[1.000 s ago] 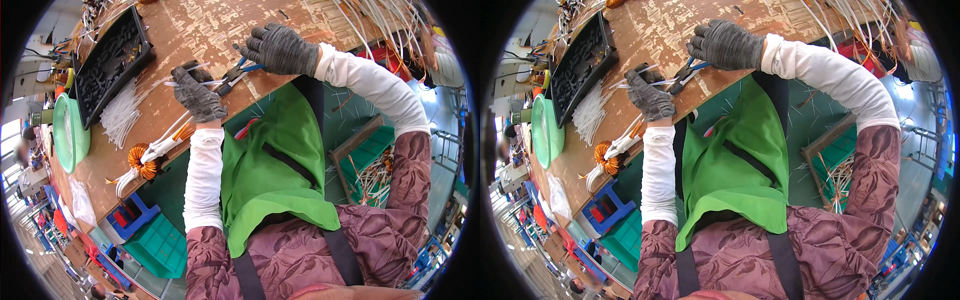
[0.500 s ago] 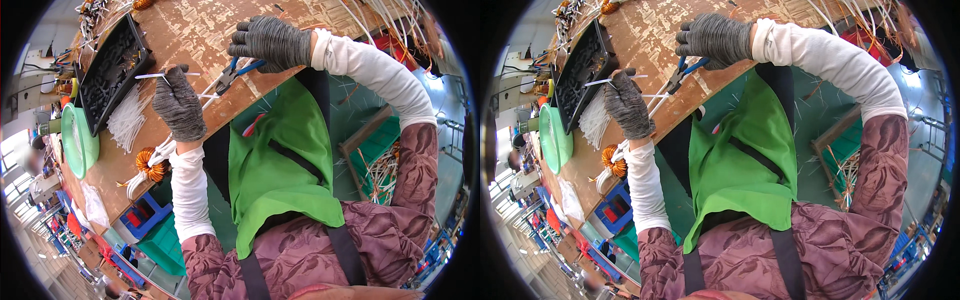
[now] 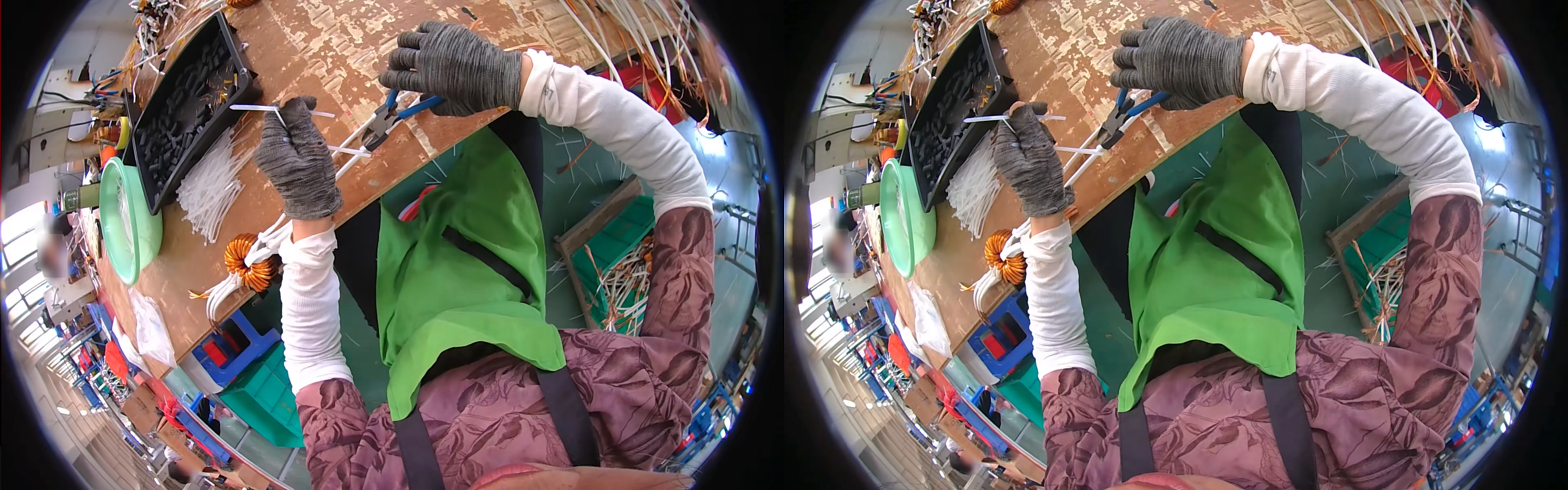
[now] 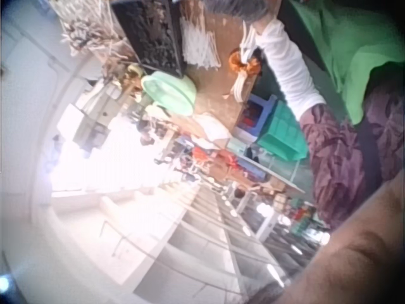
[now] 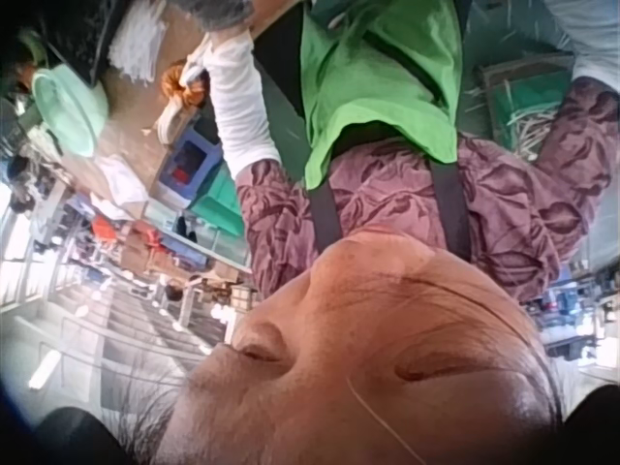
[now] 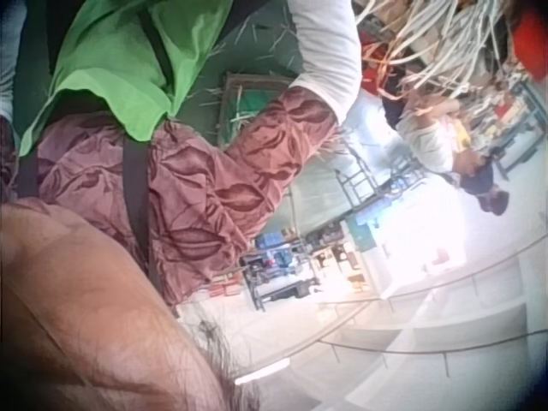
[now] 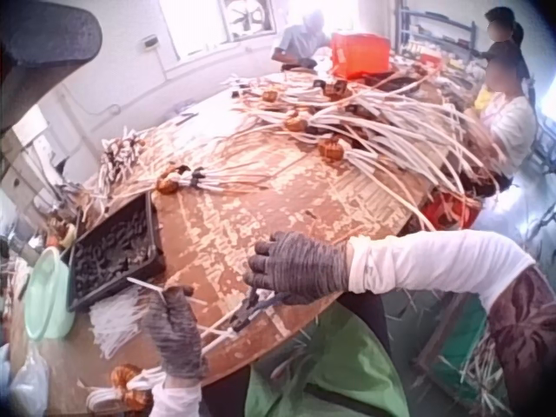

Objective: Using zip ties and wire cutters to secure and trim wires on a transformer coil assembly.

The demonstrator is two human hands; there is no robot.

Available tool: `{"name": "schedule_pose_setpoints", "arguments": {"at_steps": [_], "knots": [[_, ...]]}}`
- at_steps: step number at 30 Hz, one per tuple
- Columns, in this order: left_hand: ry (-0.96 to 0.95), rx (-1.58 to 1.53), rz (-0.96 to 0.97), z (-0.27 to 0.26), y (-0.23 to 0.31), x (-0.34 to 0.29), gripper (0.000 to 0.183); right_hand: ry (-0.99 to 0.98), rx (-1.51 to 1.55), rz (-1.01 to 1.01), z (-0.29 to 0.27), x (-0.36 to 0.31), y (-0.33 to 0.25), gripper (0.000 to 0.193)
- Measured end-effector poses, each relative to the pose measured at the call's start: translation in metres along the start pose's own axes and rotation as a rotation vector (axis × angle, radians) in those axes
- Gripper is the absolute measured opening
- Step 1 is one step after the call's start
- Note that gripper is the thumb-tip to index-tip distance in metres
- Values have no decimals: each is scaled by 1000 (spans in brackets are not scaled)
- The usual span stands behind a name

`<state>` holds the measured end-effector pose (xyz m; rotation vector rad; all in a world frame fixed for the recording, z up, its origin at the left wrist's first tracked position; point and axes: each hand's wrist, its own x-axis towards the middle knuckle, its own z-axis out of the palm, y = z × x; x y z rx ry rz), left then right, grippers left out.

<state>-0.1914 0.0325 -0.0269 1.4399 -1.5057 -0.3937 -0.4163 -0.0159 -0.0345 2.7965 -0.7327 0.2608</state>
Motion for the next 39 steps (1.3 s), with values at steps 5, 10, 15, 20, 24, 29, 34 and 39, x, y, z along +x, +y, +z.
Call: {"name": "schedule_pose_setpoints", "arguments": {"at_steps": [5, 10, 15, 20, 24, 29, 34, 39], "knots": [[-23, 21, 21, 5, -6, -1, 28, -54, 58, -2, 2, 4, -8, 60], [-13, 6, 1, 0, -5, 1, 24, -39, -13, -6, -3, 4, -4, 58], [-7, -43, 95, 7, -15, 4, 30, -33, 6, -9, -2, -1, -4, 58], [-44, -11, 27, 6, -12, 9, 23, 73, 54, -30, 6, 4, -9, 48], [25, -45, 108, -1, -14, 7, 24, 228, 29, -60, 12, 17, -23, 20], [68, 177, 382, 10, -11, 2, 19, 170, 172, 50, 1, 1, -32, 28], [58, -98, 408, -43, 39, 4, 3, 175, 333, 106, -12, -3, -22, 34], [607, 453, 373, -200, 41, 89, 22, 282, 201, 306, -14, -24, 38, 35]]}}
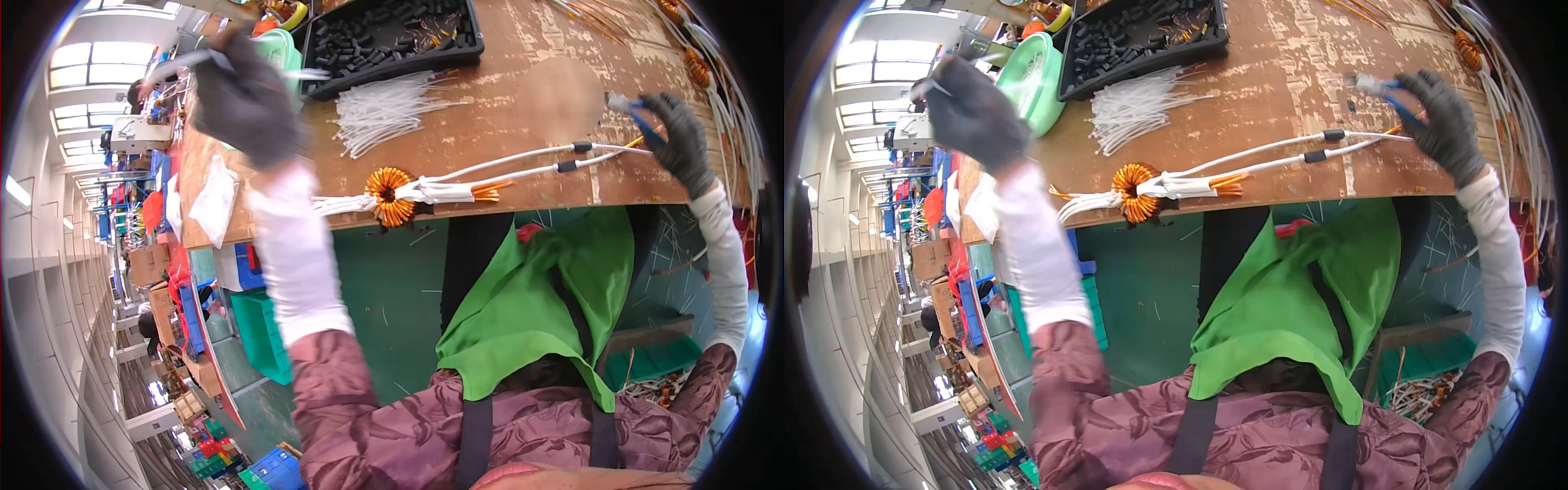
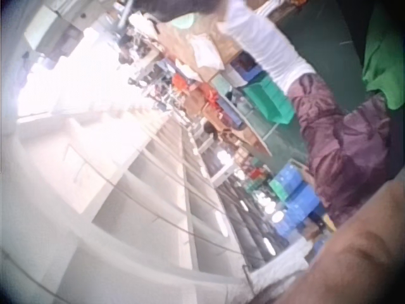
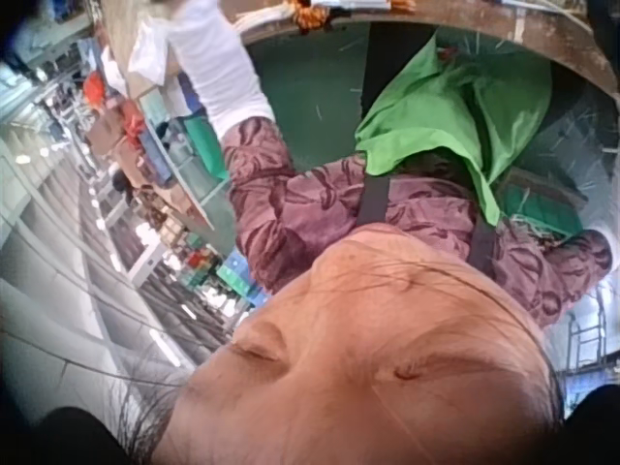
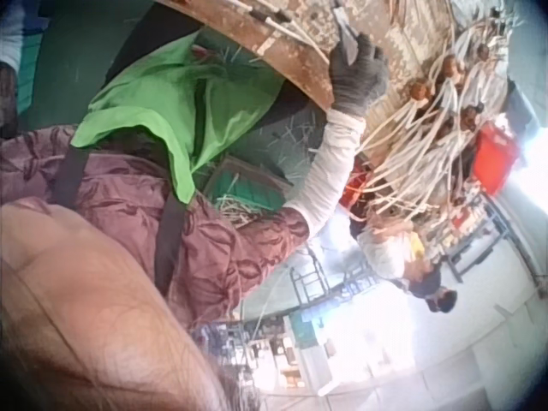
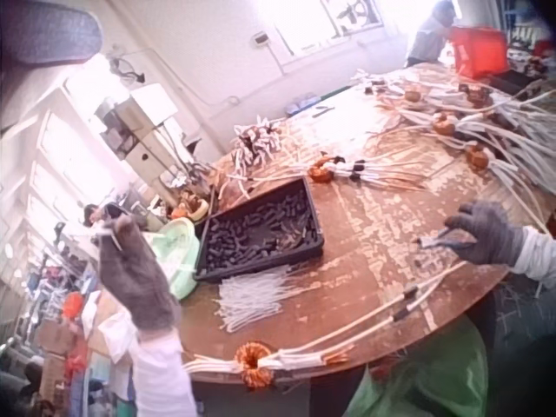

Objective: Using zip ties and wire cutters to secure and trim wires on a transformer coil assembly.

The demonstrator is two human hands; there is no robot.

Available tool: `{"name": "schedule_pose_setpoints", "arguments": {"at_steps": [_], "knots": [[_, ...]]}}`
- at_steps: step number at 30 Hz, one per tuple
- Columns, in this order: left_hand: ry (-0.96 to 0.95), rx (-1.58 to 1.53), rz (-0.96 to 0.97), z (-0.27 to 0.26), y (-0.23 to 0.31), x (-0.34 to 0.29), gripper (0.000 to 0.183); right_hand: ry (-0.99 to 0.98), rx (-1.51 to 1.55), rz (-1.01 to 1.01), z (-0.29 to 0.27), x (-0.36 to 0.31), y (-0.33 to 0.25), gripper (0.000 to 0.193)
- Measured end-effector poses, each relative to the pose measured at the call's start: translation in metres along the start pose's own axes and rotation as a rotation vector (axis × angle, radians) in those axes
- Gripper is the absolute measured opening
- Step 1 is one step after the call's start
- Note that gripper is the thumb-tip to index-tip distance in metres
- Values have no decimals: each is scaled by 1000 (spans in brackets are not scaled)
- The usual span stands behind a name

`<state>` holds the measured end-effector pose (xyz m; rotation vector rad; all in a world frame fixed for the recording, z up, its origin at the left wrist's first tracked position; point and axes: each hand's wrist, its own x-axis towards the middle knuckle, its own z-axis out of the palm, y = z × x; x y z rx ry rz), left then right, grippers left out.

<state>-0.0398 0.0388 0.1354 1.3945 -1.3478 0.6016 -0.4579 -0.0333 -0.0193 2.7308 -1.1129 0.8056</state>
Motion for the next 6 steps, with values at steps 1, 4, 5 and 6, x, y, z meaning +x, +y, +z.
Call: {"name": "schedule_pose_setpoints", "arguments": {"at_steps": [1, 4, 5, 6], "knots": [[-100, 210, 171, -7, -54, 34, 33, -68, -10, 49, 0, 7, 18, 40], [-467, 741, 220, -19, -157, 55, 48, -137, -141, 178, 13, -3, 86, 43], [-458, 682, 185, -28, -176, 48, 57, -209, -155, 277, 15, 0, 87, 43], [-449, 619, 149, -40, -183, 37, 74, -282, -172, 377, 14, 2, 87, 43]]}}
